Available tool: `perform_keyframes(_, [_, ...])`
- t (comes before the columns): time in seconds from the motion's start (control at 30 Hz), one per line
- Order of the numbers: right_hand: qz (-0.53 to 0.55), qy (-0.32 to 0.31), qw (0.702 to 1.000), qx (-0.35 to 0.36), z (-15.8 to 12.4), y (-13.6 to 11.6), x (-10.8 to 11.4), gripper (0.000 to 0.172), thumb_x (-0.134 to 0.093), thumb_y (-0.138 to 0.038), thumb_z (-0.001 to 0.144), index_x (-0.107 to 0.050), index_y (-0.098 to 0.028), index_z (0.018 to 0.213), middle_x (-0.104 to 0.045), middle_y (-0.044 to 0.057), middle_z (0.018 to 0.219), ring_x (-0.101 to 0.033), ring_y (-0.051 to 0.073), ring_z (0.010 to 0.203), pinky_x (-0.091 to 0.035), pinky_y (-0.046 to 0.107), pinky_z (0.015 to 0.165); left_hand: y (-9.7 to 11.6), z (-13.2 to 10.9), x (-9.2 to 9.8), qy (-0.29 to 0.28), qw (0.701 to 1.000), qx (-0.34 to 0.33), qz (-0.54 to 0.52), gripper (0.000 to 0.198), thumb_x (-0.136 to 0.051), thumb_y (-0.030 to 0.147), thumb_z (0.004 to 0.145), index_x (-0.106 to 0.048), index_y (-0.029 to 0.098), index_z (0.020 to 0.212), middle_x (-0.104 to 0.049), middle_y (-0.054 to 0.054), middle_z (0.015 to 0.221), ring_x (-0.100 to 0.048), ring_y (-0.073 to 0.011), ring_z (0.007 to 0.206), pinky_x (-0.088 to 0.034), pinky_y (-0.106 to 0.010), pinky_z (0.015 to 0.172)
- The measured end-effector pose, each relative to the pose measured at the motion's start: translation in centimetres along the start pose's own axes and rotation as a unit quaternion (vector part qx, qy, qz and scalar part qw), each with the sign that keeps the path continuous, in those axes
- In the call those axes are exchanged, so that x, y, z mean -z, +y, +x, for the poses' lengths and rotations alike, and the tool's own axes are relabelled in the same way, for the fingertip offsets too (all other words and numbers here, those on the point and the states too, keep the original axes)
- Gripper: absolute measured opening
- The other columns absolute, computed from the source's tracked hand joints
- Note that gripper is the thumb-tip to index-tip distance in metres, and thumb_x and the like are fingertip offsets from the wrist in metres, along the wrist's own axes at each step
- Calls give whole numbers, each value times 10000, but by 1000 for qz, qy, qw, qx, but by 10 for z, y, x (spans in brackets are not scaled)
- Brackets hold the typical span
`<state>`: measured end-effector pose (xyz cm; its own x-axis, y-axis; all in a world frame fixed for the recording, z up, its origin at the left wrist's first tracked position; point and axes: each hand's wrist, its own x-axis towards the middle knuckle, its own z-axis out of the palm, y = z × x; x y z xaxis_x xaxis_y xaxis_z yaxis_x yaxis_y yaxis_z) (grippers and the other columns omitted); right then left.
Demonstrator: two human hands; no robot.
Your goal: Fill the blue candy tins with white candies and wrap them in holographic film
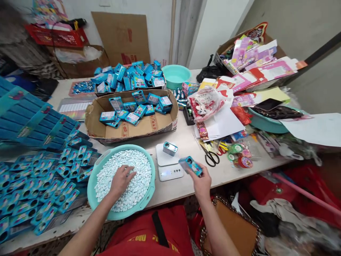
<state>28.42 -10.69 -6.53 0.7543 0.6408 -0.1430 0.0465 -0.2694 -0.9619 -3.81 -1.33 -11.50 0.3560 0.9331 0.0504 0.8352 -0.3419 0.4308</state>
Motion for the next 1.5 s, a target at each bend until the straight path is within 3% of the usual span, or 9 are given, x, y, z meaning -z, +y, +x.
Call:
perform_keyframes(0.3, [-74,110,991,-14,61,65,22,598,-734,-495,506,-603,-130,960,-623,74,862,-586,240,808,-473,434,790,6,11,16,-57,998,17,-16,260,-405,325,889,-651,241,878,-631,-35,892,-585,-209,879,-452,-323,772])
perform_keyframes(0.47, [-185,140,954,191,35,44,2,697,-725,-490,618,-512,-134,1178,-497,190,1210,-402,339,1200,-303,541,1008,5,5,15,12,1000,8,-14,263,-431,368,879,-656,238,836,-651,-59,926,-586,-237,885,-445,-369,825])
perform_keyframes(0.8, [-88,-140,980,109,58,19,-105,413,-688,-498,606,-580,-175,838,-633,40,798,-584,246,811,-466,421,767,24,11,25,113,959,123,-231,220,-524,419,806,-653,245,774,-674,-61,882,-601,-241,926,-445,-383,886])
perform_keyframes(0.87, [-92,-164,971,146,53,-5,-105,380,-701,-473,619,-595,-185,844,-635,38,825,-586,240,820,-460,407,779,32,12,29,114,902,220,-353,276,-569,484,754,-648,220,764,-673,-67,867,-616,-239,875,-468,-382,839])
perform_keyframes(0.97, [-92,-249,932,247,27,-47,-105,331,-701,-432,680,-628,-217,921,-635,57,922,-586,241,892,-452,383,811,49,18,37,122,718,350,-589,432,-548,576,745,-628,186,912,-672,-95,957,-639,-216,844,-498,-349,760])
perform_keyframes(1.07, [-108,-332,882,316,-4,-74,-116,320,-714,-441,689,-650,-251,939,-658,56,920,-594,252,886,-443,400,812,62,31,46,121,545,373,-741,502,-420,605,826,-601,187,1037,-643,-113,1095,-638,-185,904,-504,-291,731])
perform_keyframes(1.17, [-144,-372,846,354,-25,-79,-131,313,-735,-456,668,-665,-269,908,-680,34,867,-602,256,840,-424,424,809,65,41,51,117,439,394,-799,463,-389,538,873,-614,148,978,-654,-119,1031,-645,-165,786,-501,-264,644])
perform_keyframes(1.3, [-157,-363,845,361,-34,-67,-138,349,-719,-498,674,-670,-274,937,-684,38,883,-590,264,876,-399,439,832,60,38,46,161,381,414,-811,332,-444,391,884,-617,111,838,-652,-86,821,-614,-139,631,-478,-248,567])
perform_keyframes(1.5, [-139,-350,887,268,-36,-50,-137,391,-729,-526,629,-697,-269,922,-669,55,881,-560,276,926,-421,447,844,60,31,37,175,374,448,-793,222,-521,320,838,-608,127,772,-627,-52,730,-584,-123,587,-461,-233,541])
